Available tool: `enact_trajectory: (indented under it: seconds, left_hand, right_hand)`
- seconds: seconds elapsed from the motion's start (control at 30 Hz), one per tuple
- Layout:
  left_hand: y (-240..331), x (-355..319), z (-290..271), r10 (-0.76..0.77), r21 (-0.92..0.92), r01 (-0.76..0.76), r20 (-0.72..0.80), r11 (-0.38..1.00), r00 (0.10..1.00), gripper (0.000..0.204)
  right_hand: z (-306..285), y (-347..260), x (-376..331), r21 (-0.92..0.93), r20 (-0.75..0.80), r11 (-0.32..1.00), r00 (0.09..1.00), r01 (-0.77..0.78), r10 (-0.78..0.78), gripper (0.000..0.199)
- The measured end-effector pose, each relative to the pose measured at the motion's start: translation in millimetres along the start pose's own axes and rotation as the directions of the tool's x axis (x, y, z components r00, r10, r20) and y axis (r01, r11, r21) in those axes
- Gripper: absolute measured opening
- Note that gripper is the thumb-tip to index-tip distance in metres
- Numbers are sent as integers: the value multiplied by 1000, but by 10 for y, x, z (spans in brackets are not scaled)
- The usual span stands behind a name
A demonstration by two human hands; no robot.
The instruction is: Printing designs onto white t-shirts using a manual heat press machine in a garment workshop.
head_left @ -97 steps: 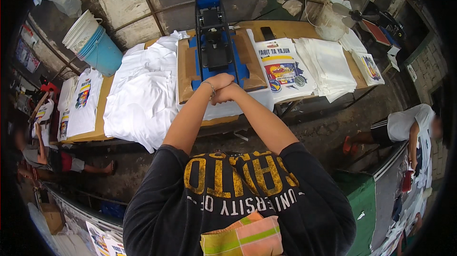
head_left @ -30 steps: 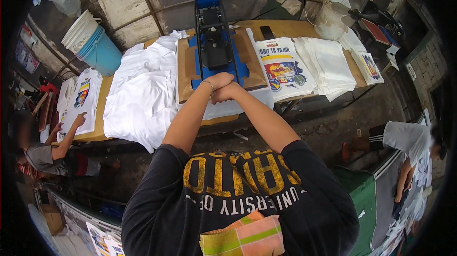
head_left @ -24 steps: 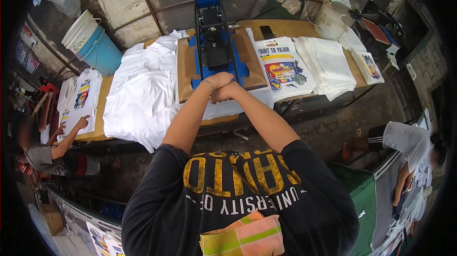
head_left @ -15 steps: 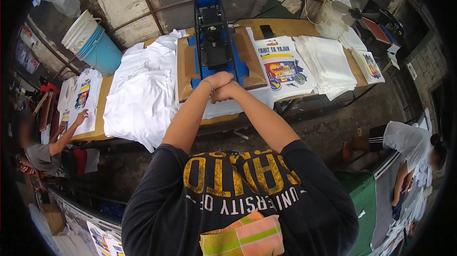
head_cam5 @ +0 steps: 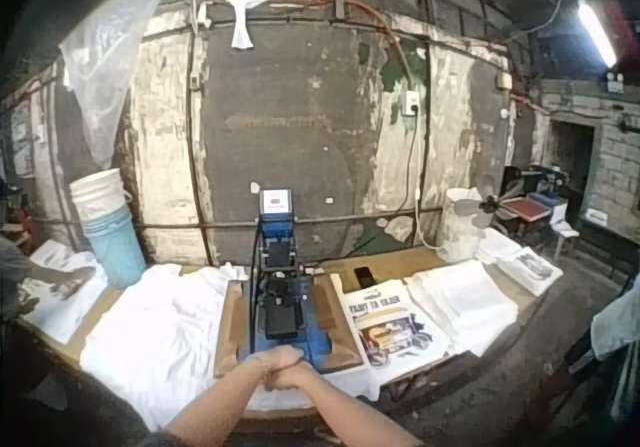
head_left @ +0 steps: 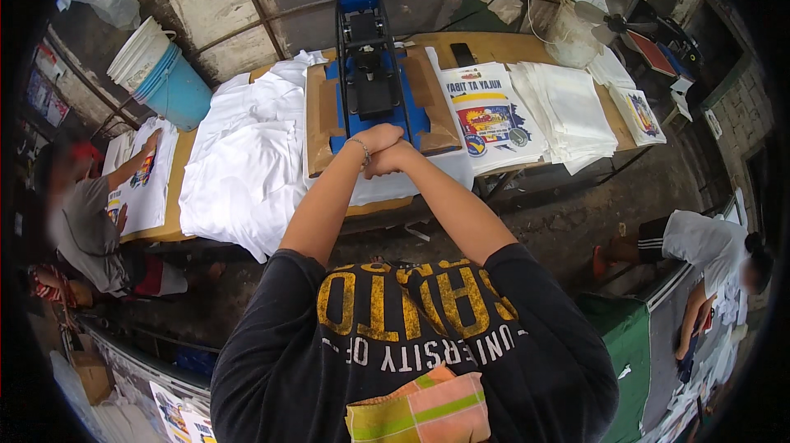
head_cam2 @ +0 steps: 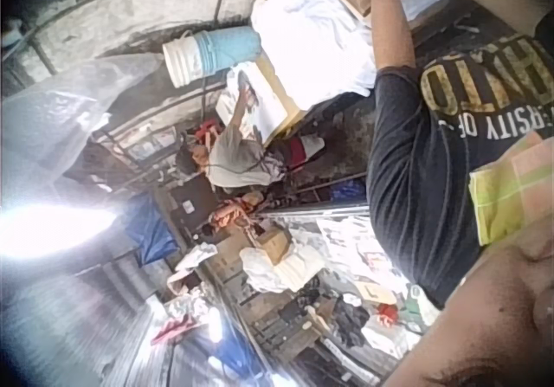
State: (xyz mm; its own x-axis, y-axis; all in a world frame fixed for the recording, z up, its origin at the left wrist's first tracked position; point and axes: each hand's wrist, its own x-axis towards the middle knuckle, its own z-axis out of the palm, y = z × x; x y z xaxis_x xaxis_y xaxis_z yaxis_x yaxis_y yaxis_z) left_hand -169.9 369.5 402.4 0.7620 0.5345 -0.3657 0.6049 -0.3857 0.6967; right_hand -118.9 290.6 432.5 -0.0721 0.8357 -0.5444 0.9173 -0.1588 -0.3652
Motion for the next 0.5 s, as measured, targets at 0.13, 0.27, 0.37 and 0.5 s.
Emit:
enact_trajectory:
  seconds: [0.13, 0.27, 0.37, 0.5]
  left_hand:
    - [-30, 32, 25, -78, -107, 81, 36, 991, 996, 44]
    - [-57, 54, 30, -64, -91, 65, 7, 994, 998, 44]
    - [-22, 2, 5, -14, 11, 14, -10, 1000, 1000, 45]
    - [83, -112, -18, -35, -65, 34, -2, 997, 999, 46]
  right_hand:
    - [7, 7, 14, -13, 46, 999, 998, -31, 32, 20]
    - [-9, -19, -22, -11, 5, 1000, 1000, 13, -13, 21]
    - [-45, -59, -93, -33, 30, 999, 999, -31, 32, 21]
    - [-83, -102, -174, -30, 9, 999, 999, -32, 33, 20]
